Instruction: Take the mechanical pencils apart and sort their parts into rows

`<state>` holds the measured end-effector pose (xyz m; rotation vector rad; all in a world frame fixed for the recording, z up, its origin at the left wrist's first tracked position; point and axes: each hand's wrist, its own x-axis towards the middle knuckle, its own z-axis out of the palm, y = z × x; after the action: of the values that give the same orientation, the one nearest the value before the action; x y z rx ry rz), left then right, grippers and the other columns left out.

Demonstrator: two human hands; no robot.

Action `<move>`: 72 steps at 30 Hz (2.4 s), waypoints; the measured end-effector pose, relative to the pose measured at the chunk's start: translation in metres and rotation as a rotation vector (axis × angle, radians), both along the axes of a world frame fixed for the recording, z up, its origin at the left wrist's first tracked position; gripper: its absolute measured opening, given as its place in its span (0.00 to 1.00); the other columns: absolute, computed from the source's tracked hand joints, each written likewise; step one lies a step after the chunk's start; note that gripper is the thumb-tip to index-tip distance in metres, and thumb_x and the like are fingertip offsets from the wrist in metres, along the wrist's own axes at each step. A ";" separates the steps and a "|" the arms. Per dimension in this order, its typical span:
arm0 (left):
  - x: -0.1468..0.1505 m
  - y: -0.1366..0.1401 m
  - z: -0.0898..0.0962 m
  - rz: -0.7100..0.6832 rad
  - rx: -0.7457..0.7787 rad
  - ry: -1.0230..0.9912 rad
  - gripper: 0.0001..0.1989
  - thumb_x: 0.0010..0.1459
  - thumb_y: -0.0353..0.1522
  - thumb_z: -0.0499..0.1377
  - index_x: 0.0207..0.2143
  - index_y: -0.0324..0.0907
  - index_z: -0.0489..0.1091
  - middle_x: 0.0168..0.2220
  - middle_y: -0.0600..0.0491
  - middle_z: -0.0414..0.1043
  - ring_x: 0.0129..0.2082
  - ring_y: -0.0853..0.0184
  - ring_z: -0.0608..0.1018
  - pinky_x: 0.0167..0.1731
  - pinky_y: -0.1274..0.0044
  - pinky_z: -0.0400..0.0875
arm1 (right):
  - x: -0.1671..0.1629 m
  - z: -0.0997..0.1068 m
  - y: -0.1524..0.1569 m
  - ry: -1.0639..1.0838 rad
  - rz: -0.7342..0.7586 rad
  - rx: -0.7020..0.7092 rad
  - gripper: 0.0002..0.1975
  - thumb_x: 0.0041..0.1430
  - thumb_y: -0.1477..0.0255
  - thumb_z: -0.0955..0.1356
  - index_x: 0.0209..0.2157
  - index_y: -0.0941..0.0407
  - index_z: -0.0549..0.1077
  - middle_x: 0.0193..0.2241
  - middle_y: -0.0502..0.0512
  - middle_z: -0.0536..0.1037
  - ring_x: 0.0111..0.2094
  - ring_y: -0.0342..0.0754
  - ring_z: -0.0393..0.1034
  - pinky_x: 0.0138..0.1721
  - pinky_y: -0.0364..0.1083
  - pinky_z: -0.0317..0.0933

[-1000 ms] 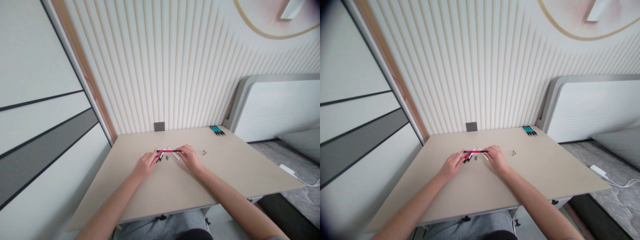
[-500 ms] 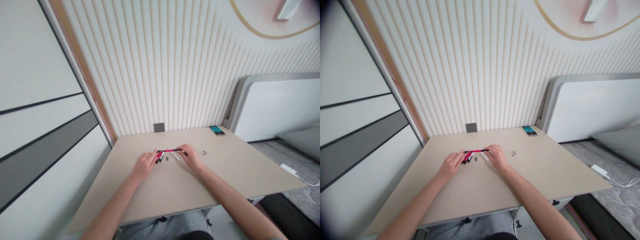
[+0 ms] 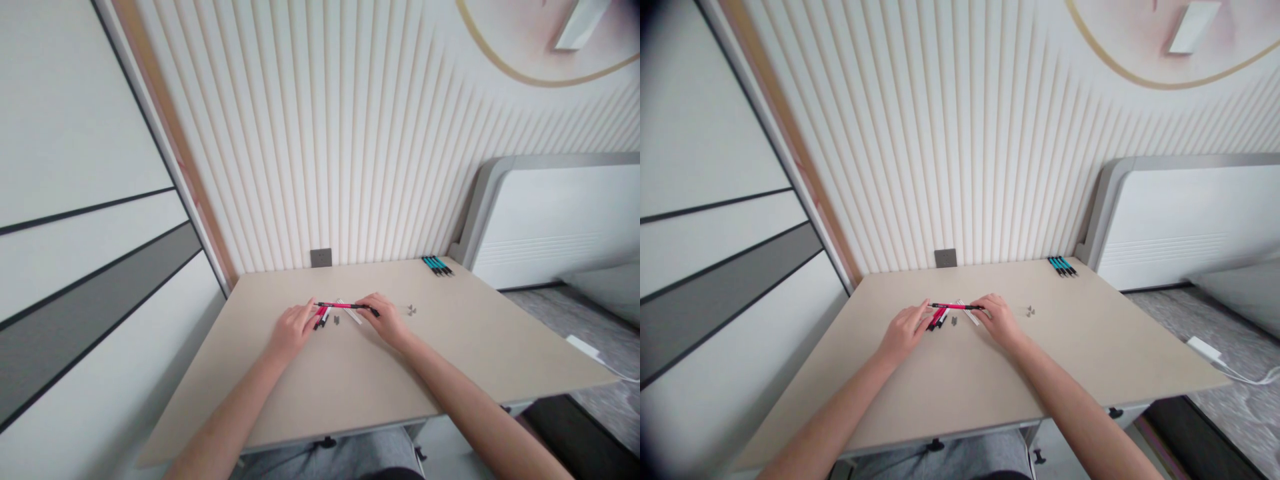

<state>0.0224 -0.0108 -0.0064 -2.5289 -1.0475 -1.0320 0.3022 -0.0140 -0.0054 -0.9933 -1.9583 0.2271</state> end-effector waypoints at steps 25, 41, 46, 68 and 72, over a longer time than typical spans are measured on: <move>-0.005 -0.002 0.011 0.046 0.117 0.104 0.13 0.68 0.34 0.51 0.48 0.42 0.72 0.35 0.48 0.75 0.34 0.64 0.75 0.36 0.72 0.68 | -0.007 -0.003 -0.005 -0.057 0.097 -0.061 0.08 0.63 0.66 0.67 0.40 0.52 0.77 0.35 0.56 0.79 0.36 0.50 0.72 0.40 0.50 0.65; -0.003 0.002 0.006 0.062 -0.012 0.052 0.13 0.68 0.35 0.49 0.47 0.43 0.71 0.40 0.49 0.74 0.38 0.64 0.76 0.39 0.72 0.68 | 0.066 0.022 0.034 -0.499 -0.270 0.104 0.10 0.65 0.68 0.64 0.40 0.53 0.77 0.34 0.58 0.79 0.40 0.54 0.69 0.42 0.51 0.59; -0.004 0.003 0.006 0.048 -0.136 0.092 0.11 0.68 0.32 0.50 0.41 0.43 0.73 0.36 0.52 0.73 0.35 0.66 0.74 0.38 0.72 0.66 | 0.168 0.006 0.073 -0.404 -0.793 -0.218 0.14 0.62 0.65 0.64 0.40 0.55 0.79 0.39 0.62 0.79 0.43 0.57 0.70 0.44 0.52 0.61; -0.002 0.003 0.007 0.043 -0.269 0.109 0.11 0.67 0.31 0.51 0.40 0.42 0.73 0.37 0.51 0.74 0.37 0.66 0.74 0.40 0.72 0.65 | 0.230 -0.049 0.118 -0.341 -1.140 -0.485 0.20 0.59 0.61 0.64 0.46 0.58 0.78 0.44 0.68 0.77 0.45 0.60 0.70 0.45 0.54 0.62; -0.004 0.006 0.008 0.045 -0.258 0.088 0.12 0.67 0.32 0.50 0.39 0.41 0.73 0.36 0.51 0.74 0.37 0.66 0.74 0.41 0.72 0.65 | 0.229 -0.046 0.113 -0.290 -1.116 -0.522 0.17 0.59 0.67 0.63 0.45 0.56 0.79 0.45 0.65 0.77 0.45 0.58 0.71 0.44 0.52 0.62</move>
<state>0.0183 -0.0051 0.0020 -2.7065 -1.2790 -0.8115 0.5312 0.0986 -0.0511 -2.3949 -1.3038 -0.0619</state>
